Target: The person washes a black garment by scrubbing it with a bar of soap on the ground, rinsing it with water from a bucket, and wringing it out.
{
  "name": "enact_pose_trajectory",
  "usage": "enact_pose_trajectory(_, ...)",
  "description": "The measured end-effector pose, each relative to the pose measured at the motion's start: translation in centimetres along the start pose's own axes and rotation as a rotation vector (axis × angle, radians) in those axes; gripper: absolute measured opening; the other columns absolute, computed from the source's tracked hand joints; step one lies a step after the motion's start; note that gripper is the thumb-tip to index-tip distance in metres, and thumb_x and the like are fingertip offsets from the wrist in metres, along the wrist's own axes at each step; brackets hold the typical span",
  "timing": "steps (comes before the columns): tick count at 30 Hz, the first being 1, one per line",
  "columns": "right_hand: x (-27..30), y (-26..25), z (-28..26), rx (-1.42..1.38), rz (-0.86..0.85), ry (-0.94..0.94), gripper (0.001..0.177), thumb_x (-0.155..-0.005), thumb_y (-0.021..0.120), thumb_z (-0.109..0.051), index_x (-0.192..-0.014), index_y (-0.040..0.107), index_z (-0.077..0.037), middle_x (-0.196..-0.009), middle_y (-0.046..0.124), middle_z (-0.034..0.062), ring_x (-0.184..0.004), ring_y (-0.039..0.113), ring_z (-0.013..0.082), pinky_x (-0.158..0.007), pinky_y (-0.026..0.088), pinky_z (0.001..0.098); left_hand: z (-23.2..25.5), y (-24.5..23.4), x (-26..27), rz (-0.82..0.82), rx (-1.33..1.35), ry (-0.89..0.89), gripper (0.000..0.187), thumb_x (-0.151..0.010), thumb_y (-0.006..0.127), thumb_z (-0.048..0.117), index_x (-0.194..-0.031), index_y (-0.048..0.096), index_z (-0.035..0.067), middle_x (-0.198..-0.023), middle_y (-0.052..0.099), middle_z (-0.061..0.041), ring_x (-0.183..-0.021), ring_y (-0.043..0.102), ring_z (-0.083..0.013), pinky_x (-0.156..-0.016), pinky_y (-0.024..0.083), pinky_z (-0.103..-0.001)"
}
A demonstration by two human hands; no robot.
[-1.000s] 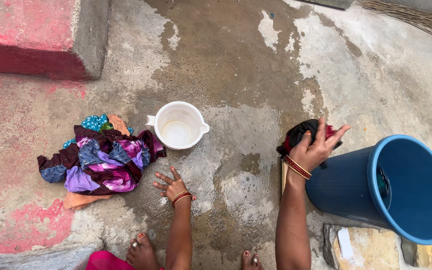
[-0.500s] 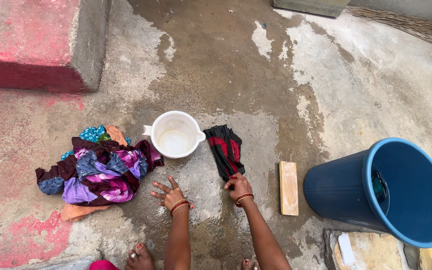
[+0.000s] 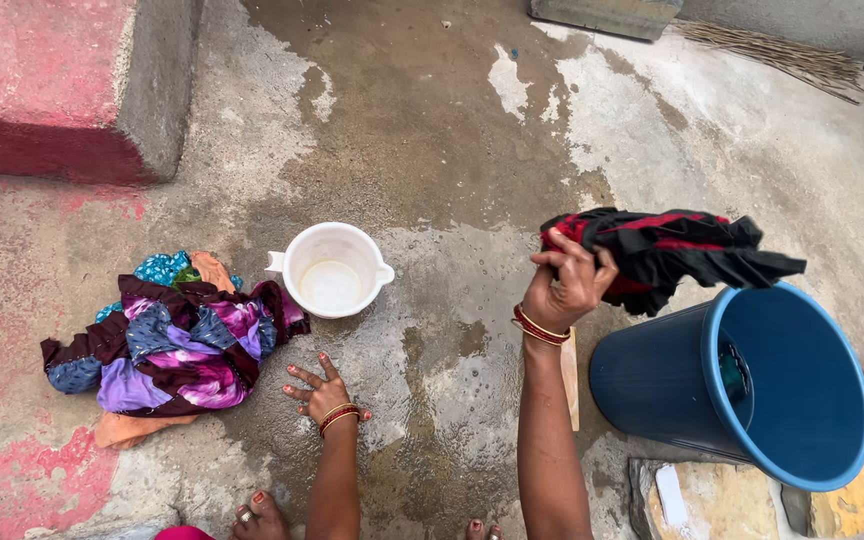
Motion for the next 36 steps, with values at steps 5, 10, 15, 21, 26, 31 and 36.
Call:
enact_pose_trajectory(5, 16.4, 6.5, 6.2, 0.082, -0.793, 0.159, 0.03, -0.065, 0.072, 0.012, -0.061, 0.073, -0.017, -0.086, 0.078, 0.0016, -0.103, 0.07, 0.0246, -0.081, 0.058, 0.0404, 0.2, -0.2, 0.1, 0.012, -0.012, -0.006, 0.158, -0.051, 0.095, 0.062, -0.165, -0.007, 0.023, -0.159, -0.008, -0.042, -0.144, 0.009, -0.0622, -0.106, 0.045, -0.057)
enact_pose_trajectory(10, 30.5, 8.8, 3.6, 0.534, -1.613, -0.065, 0.031, -0.081, 0.084, -0.039, -0.096, 0.074, -0.014, -0.097, 0.074, 0.0135, -0.102, 0.067, 0.0255, -0.099, 0.049, 0.0467, 0.1, -0.1, -0.1, 0.038, -0.027, 0.001, 0.154, -0.053, 0.094, 0.061, -0.164, -0.006, 0.024, -0.16, -0.006, -0.042, -0.143, 0.012, -0.0616, -0.104, 0.047, -0.057)
enact_pose_trajectory(15, 26.5, 7.6, 4.3, 0.039, -1.394, 0.717, 0.032, -0.078, 0.068, -0.023, -0.109, 0.078, -0.026, -0.105, 0.078, 0.0053, -0.105, 0.074, 0.0272, -0.094, 0.057, 0.0383, -0.4, -1.3, 1.1, 0.001, -0.004, 0.025, 0.155, -0.054, 0.093, 0.063, -0.164, -0.009, 0.022, -0.16, -0.005, -0.04, -0.145, 0.015, -0.0589, -0.105, 0.048, -0.052)
enact_pose_trajectory(21, 24.3, 6.1, 7.6, 0.491, -1.036, 0.73, 0.071, -0.079, 0.075, -0.06, -0.135, 0.062, -0.019, -0.141, 0.054, 0.0188, -0.139, 0.043, 0.0405, -0.111, 0.039, 0.0579, -0.1, -0.8, 0.3, 0.036, -0.037, 0.01, 0.152, -0.055, 0.093, 0.06, -0.164, -0.007, 0.023, -0.16, -0.004, -0.041, -0.144, 0.016, -0.0603, -0.103, 0.049, -0.053)
enact_pose_trajectory(26, 30.2, 7.7, 0.6, 0.361, -1.296, 0.635, 0.113, -0.079, 0.069, -0.074, -0.164, 0.012, -0.026, -0.169, -0.004, 0.0237, -0.151, 0.008, 0.0466, -0.117, 0.016, 0.069, 0.2, -0.9, 0.4, 0.033, -0.009, 0.001, 0.152, -0.055, 0.094, 0.058, -0.164, -0.007, 0.025, -0.161, -0.005, -0.039, -0.144, 0.013, -0.0604, -0.102, 0.05, -0.054)
enact_pose_trajectory(31, 33.0, 6.5, -3.9, 0.429, -1.26, 0.27, 0.096, -0.084, 0.076, -0.048, -0.16, 0.019, -0.036, -0.167, 0.006, 0.0194, -0.152, 0.01, 0.0484, -0.116, 0.021, 0.0688, 0.1, -0.2, -0.1, 0.037, 0.017, -0.014, 0.153, -0.053, 0.096, 0.056, -0.165, -0.003, 0.026, -0.162, -0.004, -0.039, -0.144, 0.014, -0.0611, -0.104, 0.048, -0.055)
enact_pose_trajectory(36, 32.2, 4.8, 4.3, 0.355, -1.147, 0.592, 0.083, -0.085, 0.077, -0.021, -0.155, 0.034, -0.033, -0.16, 0.03, 0.009, -0.138, 0.039, 0.0463, -0.104, 0.044, 0.0624, 0.1, 2.3, -2.0, 0.096, -0.029, -0.017, 0.153, -0.053, 0.097, 0.054, -0.165, -0.004, 0.026, -0.16, -0.007, -0.04, -0.142, 0.012, -0.0627, -0.1, 0.049, -0.055)
Point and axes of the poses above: each hand's wrist, its own x-axis away from the middle knuckle, its own y-axis out of the palm, z = x × y, the point moved 2 cm from there along -x, towards the middle knuckle
